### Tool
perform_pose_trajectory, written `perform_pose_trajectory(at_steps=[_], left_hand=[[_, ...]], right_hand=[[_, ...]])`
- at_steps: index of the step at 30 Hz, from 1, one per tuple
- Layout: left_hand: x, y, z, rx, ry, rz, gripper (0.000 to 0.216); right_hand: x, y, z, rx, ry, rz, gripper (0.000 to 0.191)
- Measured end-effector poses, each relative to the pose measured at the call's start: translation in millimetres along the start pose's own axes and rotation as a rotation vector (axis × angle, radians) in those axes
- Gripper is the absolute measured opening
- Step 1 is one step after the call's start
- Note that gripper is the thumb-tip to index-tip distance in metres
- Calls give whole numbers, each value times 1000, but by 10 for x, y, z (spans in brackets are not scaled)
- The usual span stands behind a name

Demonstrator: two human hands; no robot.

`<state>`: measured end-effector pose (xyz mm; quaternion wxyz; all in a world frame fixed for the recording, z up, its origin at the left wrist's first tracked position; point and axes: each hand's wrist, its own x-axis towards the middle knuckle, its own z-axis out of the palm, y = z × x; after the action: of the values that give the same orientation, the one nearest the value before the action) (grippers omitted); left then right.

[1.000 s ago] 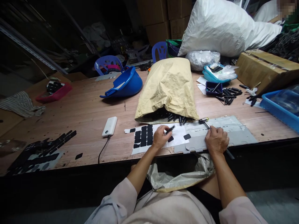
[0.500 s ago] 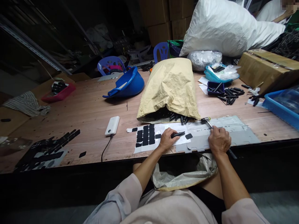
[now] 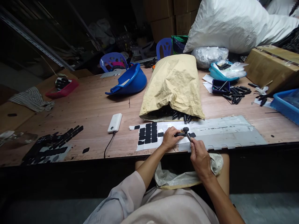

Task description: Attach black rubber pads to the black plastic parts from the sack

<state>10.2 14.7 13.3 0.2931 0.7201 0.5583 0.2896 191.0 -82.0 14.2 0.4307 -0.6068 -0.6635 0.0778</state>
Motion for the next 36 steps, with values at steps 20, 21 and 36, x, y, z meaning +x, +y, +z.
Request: perform_pose_trajectory(at_steps=[20, 21, 36], left_hand=[[-3, 7, 27, -4, 12, 0, 16], [-4, 4, 28, -4, 12, 4, 16], [9, 32, 21, 23, 5, 11, 12]], right_hand=[[-2, -27, -51, -221, -19, -18, 39], [11, -22, -73, -212, 2, -15, 39], [273, 173, -324, -335, 74, 77, 40]])
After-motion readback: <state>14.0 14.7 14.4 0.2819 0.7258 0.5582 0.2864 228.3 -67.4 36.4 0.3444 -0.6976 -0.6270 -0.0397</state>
